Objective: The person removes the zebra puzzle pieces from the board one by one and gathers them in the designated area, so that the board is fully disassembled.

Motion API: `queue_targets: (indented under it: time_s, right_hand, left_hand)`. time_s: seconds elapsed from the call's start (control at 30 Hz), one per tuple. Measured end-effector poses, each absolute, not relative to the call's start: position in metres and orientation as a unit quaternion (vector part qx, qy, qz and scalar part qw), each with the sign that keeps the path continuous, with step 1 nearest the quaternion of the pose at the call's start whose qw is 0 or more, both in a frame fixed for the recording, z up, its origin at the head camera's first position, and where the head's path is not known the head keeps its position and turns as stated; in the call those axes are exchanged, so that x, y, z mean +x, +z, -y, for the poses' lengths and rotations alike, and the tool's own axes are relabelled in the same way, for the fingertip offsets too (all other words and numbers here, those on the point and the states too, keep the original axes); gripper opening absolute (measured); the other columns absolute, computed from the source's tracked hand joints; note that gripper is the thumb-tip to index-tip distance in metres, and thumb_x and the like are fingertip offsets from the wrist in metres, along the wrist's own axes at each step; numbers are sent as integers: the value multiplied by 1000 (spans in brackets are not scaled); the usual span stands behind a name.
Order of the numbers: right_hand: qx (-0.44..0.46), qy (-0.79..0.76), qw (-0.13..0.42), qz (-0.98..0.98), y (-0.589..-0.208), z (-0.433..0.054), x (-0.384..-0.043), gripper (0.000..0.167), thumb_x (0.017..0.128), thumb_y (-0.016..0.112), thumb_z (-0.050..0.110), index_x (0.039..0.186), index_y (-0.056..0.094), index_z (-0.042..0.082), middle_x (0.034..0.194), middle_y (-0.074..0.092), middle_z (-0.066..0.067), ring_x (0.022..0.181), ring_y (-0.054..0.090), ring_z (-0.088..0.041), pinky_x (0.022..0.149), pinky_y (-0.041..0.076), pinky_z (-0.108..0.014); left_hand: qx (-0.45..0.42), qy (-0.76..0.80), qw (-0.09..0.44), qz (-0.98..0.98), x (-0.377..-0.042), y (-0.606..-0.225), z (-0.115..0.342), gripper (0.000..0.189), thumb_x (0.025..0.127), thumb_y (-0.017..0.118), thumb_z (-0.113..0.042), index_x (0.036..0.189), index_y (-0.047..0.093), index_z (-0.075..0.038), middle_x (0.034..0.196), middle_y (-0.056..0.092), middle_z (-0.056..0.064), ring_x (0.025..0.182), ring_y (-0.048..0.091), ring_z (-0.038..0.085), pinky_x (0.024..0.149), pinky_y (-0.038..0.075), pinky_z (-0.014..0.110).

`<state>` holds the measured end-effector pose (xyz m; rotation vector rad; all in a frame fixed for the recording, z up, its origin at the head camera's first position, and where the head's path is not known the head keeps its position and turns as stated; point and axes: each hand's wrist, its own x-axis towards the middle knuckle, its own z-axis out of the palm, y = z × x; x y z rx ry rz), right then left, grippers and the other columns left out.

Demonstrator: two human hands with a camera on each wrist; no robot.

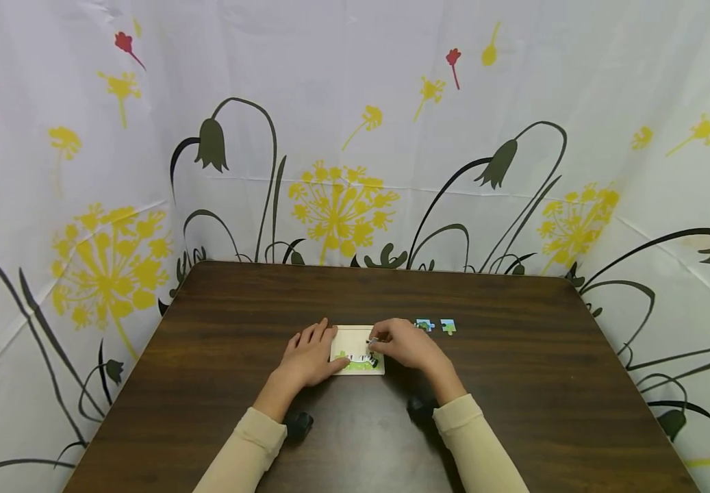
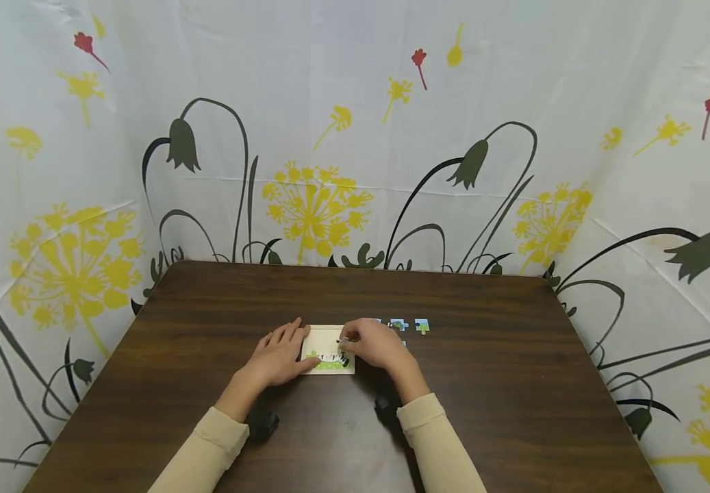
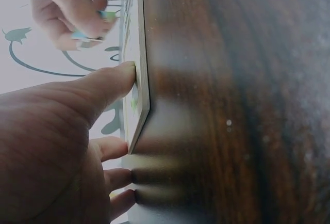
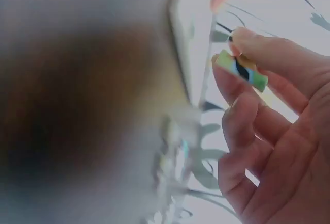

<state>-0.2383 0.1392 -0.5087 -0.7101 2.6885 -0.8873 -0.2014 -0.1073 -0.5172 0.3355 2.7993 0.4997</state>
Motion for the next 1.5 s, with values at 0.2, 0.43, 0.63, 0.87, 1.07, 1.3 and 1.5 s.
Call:
queue_targets:
  time_s: [0.2,0.43,0.63,0.87,1.07,1.3,1.5]
  right_hand:
    - [-232,-379,121,-888,-495,-166,-239,23,111,61,25,119,74,8,90,76,-13,63,65,-22,57,53,-33]
    - [-164,-382,119,-901,-488,-202,-232,21,109,64,20,123,61,5,83,67,-8,68,59,-15,63,48,-33]
    - [-148,-397,138,-895,-491,-239,-228,18,104,72,19,110,64,4,73,70,-8,59,56,-16,58,49,-31]
    - [-133,-378,171,-900,-506,-276,-223,37,108,68,30,81,58,8,62,54,1,55,42,-13,56,39,-29]
    - [-96,-339,211,-912,-510,-289,-218,29,104,72,29,96,60,4,62,51,0,56,45,-15,58,39,-32]
    - [-82,-335,188,-920,-503,-293,-215,56,96,80,18,132,48,-11,72,59,-8,64,58,-20,65,47,-36]
    - [-66,-342,183,-919,-506,-298,-215,46,96,79,10,127,49,-6,71,59,-7,65,58,-19,63,47,-35]
  left_hand:
    - [114,181,133,-968,-196,-515,110,82,105,65,-51,169,34,-10,179,22,18,164,23,42,132,17,67]
    - [125,170,127,-969,-200,-517,110,84,102,69,-51,168,37,-10,178,25,17,162,26,42,131,20,65]
    - [121,175,122,-970,-206,-527,111,91,98,71,-57,169,36,-12,179,24,16,162,26,41,131,20,66]
    - [114,173,131,-970,-202,-522,113,92,97,72,-60,168,38,-11,179,24,17,162,26,41,131,21,66]
    - [117,177,129,-969,-200,-513,111,91,97,72,-60,167,39,-11,178,26,17,162,28,41,130,24,65]
    - [117,171,136,-969,-201,-511,110,91,98,71,-61,168,38,-13,179,25,17,162,28,40,130,24,65]
    - [118,172,137,-968,-201,-511,110,91,98,71,-61,167,38,-14,179,25,17,162,28,40,130,25,65]
